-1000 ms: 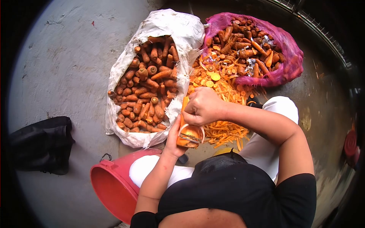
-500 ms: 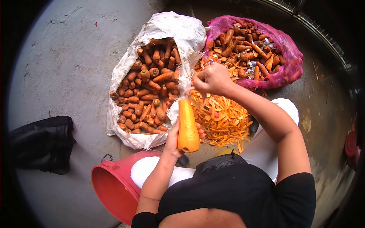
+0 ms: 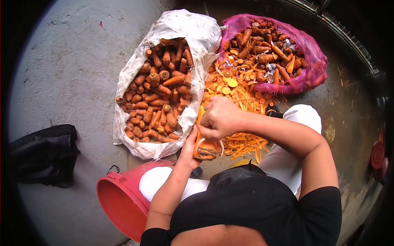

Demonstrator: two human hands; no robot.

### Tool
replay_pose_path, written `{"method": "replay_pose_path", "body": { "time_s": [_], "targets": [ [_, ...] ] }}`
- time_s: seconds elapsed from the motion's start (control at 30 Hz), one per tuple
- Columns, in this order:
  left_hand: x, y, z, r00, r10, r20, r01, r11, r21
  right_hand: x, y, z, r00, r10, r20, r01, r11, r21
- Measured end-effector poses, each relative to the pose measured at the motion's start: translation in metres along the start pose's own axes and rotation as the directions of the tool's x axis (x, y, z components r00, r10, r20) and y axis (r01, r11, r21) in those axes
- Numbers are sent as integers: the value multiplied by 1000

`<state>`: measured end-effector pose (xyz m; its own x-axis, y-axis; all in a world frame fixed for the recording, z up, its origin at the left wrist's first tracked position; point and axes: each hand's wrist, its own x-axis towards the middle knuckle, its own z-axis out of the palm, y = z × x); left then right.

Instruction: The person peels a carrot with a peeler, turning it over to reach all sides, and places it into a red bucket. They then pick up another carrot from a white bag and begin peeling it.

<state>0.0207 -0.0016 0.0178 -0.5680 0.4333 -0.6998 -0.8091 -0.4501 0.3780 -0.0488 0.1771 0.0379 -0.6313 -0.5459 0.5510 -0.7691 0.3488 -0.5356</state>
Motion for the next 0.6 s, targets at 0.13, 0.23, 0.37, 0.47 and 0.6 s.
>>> {"method": "replay_pose_path", "body": {
  "time_s": [0.13,0.23,0.37,0.47,0.6],
  "targets": [
    [-4,-4,3,999,-7,48,5,1000,29,2,27,0,999,47,-23,-50,992,-112],
    [-10,-6,-7,985,-54,163,38,994,97,9,85,-27,957,289,-25,-264,831,-489],
    [-21,0,5,982,-6,189,-5,998,57,1,116,-42,937,268,-224,-348,666,-660],
    [-18,5,5,985,61,159,-54,997,-50,20,63,-33,811,569,-138,-583,768,-265],
    [-10,8,-2,995,99,11,-98,995,-30,10,20,-15,981,184,-62,-179,981,70]
  ]
}}
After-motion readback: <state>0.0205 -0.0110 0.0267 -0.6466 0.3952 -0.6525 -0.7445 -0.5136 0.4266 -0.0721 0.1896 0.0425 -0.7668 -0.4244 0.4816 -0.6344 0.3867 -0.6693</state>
